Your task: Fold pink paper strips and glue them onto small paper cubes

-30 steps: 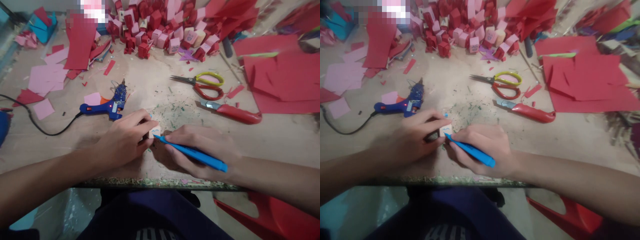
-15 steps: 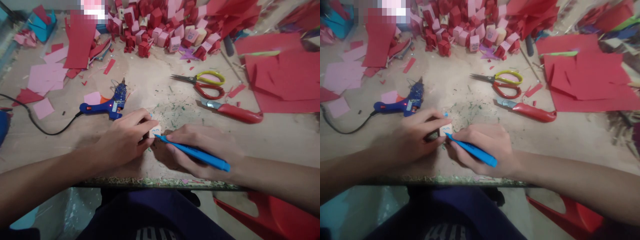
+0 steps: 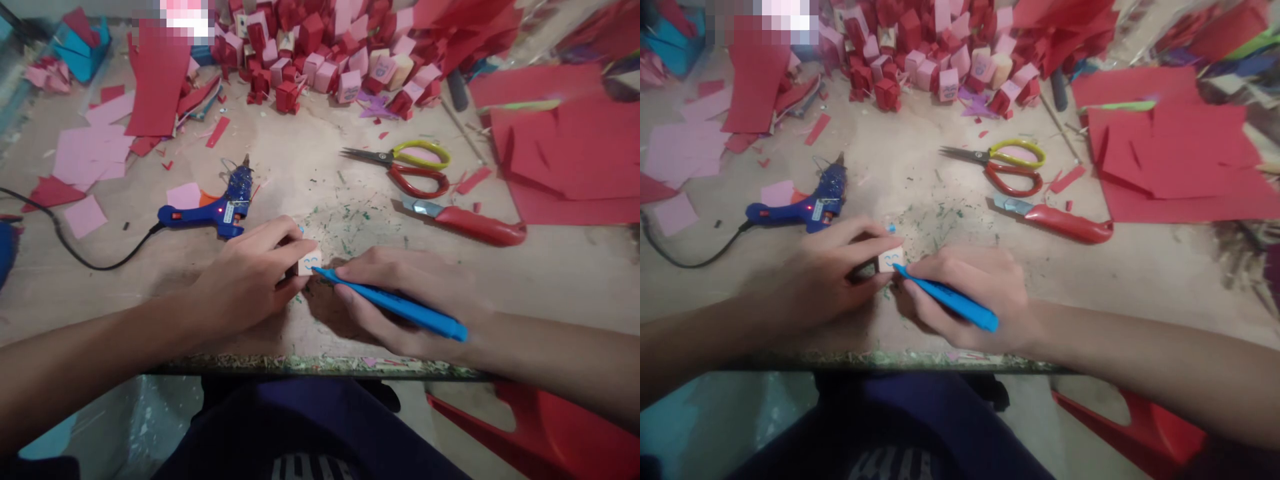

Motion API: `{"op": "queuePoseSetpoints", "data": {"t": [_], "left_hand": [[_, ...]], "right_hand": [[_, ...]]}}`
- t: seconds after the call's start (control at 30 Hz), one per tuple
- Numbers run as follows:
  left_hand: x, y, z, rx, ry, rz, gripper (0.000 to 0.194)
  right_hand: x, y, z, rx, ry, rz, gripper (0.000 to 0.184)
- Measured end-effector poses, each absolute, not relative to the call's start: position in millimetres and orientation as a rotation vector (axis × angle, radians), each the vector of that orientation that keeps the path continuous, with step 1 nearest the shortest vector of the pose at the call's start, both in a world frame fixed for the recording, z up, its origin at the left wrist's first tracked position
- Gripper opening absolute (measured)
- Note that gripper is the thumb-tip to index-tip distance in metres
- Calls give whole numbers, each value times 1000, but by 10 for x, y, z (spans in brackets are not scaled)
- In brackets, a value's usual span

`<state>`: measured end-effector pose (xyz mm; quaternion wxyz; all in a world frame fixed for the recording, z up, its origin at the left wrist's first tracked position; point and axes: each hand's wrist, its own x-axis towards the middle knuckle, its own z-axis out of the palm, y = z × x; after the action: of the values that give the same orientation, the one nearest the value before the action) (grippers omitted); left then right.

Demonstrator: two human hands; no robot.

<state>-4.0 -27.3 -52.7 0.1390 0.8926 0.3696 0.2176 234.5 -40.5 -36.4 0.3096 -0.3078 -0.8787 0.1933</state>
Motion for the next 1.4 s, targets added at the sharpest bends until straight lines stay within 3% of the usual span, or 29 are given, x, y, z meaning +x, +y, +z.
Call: {"op": "queuePoseSetpoints", "data": {"t": [1.2,1.4], "left_hand": [[-40,-275,-540,2594,1062,642,17],[-42,-281,-512,2597,1062,617,18]], "right_hand": [[2309,-398,-357,-808,-2308,443,8],[2321,-411,-345,-792,-2309,507,17]]}}
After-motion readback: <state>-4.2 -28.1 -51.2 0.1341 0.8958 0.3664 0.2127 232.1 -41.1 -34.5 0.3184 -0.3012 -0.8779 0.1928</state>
